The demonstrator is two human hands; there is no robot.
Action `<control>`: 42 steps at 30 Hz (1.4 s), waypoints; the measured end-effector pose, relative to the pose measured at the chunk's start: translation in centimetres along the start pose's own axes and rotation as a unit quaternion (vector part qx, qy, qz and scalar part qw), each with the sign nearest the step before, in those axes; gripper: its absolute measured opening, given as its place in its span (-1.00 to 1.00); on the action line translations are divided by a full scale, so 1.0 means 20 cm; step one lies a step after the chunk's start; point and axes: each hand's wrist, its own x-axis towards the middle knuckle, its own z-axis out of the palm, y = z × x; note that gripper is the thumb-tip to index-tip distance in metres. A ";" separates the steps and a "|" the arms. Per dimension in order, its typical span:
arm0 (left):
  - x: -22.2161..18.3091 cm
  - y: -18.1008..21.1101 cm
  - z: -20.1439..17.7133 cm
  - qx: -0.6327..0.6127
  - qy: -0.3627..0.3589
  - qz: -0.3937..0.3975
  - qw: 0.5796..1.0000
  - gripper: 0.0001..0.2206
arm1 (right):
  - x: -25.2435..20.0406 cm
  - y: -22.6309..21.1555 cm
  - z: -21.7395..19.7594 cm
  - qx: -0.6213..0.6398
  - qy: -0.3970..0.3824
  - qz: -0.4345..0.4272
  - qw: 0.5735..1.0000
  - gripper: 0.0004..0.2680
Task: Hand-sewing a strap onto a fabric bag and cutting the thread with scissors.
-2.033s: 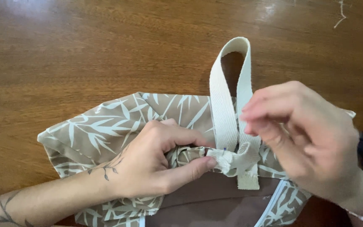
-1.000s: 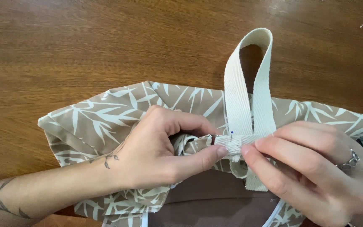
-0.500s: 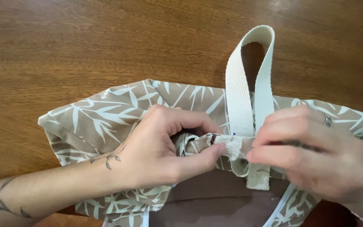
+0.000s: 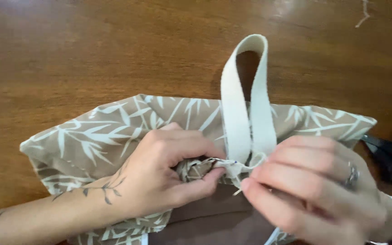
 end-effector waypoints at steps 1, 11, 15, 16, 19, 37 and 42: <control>0.00 0.00 0.00 0.008 -0.003 -0.001 1.000 -0.90 | 0.00 0.03 0.02 -0.068 0.047 -0.088 0.993 -0.93; 0.00 0.00 0.00 0.022 -0.037 0.020 0.999 -0.91 | 0.02 0.02 -0.10 -0.070 0.015 0.030 0.997 -0.94; -0.01 -0.01 0.00 0.030 -0.033 0.024 0.999 -0.90 | -0.04 0.05 -0.08 -0.063 0.035 0.048 0.996 -0.93; -0.01 -0.01 0.01 0.031 -0.033 0.024 0.999 -0.90 | -0.07 0.07 -0.07 -0.061 0.050 0.037 0.996 -0.91; -0.01 -0.01 0.01 0.032 -0.034 0.025 0.999 -0.91 | -0.11 0.08 -0.06 -0.063 0.064 0.068 0.994 -0.86; 0.00 0.00 0.00 0.030 -0.035 0.029 0.999 -0.87 | -0.07 0.21 0.00 0.467 0.242 0.414 0.743 -0.94; -0.01 -0.03 0.02 0.049 -0.055 0.021 0.997 -0.87 | -0.11 0.27 -0.02 0.560 0.283 0.392 0.673 -0.93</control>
